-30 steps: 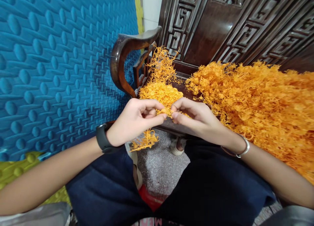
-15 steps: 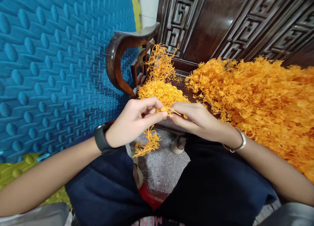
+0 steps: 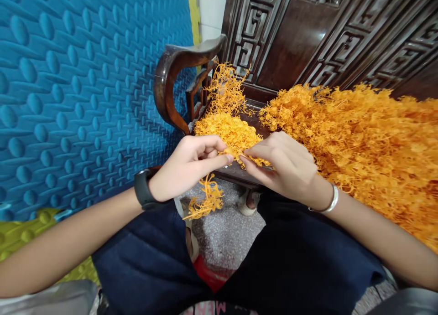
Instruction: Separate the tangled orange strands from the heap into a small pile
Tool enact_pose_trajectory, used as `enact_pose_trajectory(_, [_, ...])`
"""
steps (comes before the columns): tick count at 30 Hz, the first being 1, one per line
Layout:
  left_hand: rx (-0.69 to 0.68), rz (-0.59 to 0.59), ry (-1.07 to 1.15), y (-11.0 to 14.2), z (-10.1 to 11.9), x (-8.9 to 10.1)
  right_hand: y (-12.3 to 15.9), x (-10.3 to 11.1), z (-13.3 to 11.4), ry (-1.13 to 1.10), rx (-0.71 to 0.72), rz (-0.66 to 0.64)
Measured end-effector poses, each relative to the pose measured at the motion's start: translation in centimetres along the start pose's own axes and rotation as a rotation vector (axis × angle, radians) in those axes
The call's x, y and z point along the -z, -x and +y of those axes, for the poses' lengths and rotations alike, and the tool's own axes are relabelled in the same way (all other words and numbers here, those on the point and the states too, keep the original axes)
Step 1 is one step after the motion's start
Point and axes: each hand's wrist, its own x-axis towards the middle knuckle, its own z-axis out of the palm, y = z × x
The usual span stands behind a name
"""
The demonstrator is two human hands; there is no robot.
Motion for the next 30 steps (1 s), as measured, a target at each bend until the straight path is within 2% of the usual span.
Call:
enact_pose_trajectory(4, [0.008,-0.007,0.007,0.0,0.0,0.0,-0.1,0.0,-0.1,0.048,0.053,-0.016])
enact_pose_trajectory(18, [0.012,-0.057,0.033,0.1,0.2,0.4,-0.2,-1.0,0.1,-0.144,-0.044,-0.024])
enact_pose_trajectory(22, [-0.041,-0.034,0.016,0.1,0.0,0.4,-0.4,-0.9,0.1,-0.124,-0.009,-0.036])
enact_pose_trajectory(25, [-0.096,-0.034,-0.025,0.0,-0.2,0.3,-0.7,-0.7,0.1,-0.15,-0.012,-0.091])
enact_pose_trajectory(30, [-0.205,-0.032,-0.216,0.1,-0.5,-0.1,-1.1,-0.8,-0.2,-0.162,-0.072,-0.147])
